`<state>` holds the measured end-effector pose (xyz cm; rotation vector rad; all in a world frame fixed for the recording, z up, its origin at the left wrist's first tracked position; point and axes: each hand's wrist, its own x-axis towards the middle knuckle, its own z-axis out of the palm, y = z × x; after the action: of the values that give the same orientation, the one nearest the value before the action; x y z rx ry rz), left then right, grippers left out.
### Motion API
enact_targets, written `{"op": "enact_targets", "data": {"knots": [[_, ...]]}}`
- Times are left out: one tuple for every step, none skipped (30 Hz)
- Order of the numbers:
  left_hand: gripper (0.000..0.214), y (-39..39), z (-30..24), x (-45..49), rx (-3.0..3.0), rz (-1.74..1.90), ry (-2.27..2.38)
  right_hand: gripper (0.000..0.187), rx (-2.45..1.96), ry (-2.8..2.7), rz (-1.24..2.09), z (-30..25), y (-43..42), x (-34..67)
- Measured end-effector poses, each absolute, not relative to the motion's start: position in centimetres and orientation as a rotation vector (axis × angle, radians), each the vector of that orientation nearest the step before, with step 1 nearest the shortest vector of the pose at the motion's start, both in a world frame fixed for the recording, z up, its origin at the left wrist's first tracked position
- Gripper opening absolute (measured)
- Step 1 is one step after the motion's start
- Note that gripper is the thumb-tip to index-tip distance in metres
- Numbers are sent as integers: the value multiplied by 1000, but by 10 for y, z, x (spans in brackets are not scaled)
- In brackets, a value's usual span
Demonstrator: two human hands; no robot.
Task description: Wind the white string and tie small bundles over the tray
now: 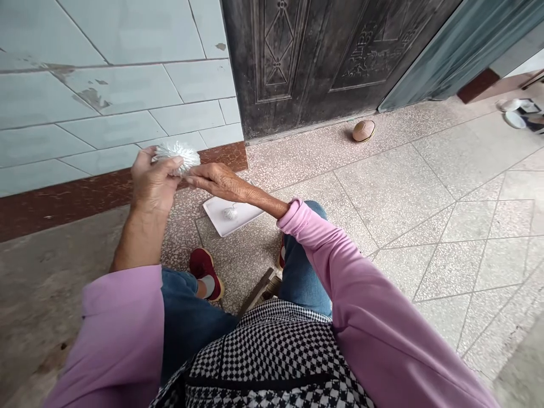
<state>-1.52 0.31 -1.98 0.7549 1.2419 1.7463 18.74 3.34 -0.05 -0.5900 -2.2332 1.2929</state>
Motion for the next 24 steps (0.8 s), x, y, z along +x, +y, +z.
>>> {"op": "enact_targets", "data": {"knots": [[100,2,-19,-14,773,1723,1280,36,-586,-2210,1294,2,35,190],[100,0,-19,-13,804,1690,1312,38,-591,-2176,1294,6,37,192],[97,-2,-17,-12,843,1647,1332,40,-600,-2138,1293,9,39,194],[94,-5,-16,-11,883,1598,1337,43,-614,-2102,1292,12,41,196],[90,-8,-15,-11,916,1546,1325,47,-629,-2066,1290,14,44,198],[85,-10,-13,-11,942,1497,1301,51,-638,-2032,1287,16,46,199],[81,-13,-12,-11,958,1453,1269,56,-636,-2000,1289,17,49,199],[77,-15,-11,-11,968,1417,1235,61,-623,-1970,1296,17,51,199],[74,-17,-10,-10,975,1390,1204,65,-603,-1941,1305,16,54,199],[74,-19,-9,-10,982,1368,1178,68,-585,-1915,1312,16,56,199],[76,-20,-9,-9,991,1348,1159,70,-575,-1896,1316,15,58,199],[82,-21,-9,-9,1000,1328,1147,72,-573,-1885,1316,13,60,199],[89,-23,-8,-8,1010,1308,1140,73,-582,-1875,1314,12,62,199],[96,-23,-8,-8,1022,1289,1135,73,-599,-1867,1312,11,64,200],[100,-24,-8,-7,1033,1272,1130,72,-618,-1859,1316,9,66,200],[102,-25,-8,-7,1047,1259,1121,71,-634,-1849,1324,8,68,201],[101,-25,-7,-6,1064,1250,1108,70,-645,-1837,1336,6,69,201],[99,-26,-7,-6,1085,1242,1091,68,-656,-1825,1349,4,71,202],[97,-25,-7,-6,1105,1240,1072,66,-665,-1814,1363,3,73,202],[95,-25,-7,-5,1121,1248,1054,64,-674,-1803,1379,1,74,203],[94,-25,-6,-4,1130,1265,1038,62,-683,-1790,1394,0,75,203],[92,-24,-6,-3,1131,1288,1026,61,-693,-1777,1411,-1,75,203],[91,-24,-5,-2,1125,1311,1017,60,-698,-1762,1426,-1,75,202],[89,-23,-5,-2,1114,1331,1009,60,-695,-1746,1439,-2,75,202]]}}
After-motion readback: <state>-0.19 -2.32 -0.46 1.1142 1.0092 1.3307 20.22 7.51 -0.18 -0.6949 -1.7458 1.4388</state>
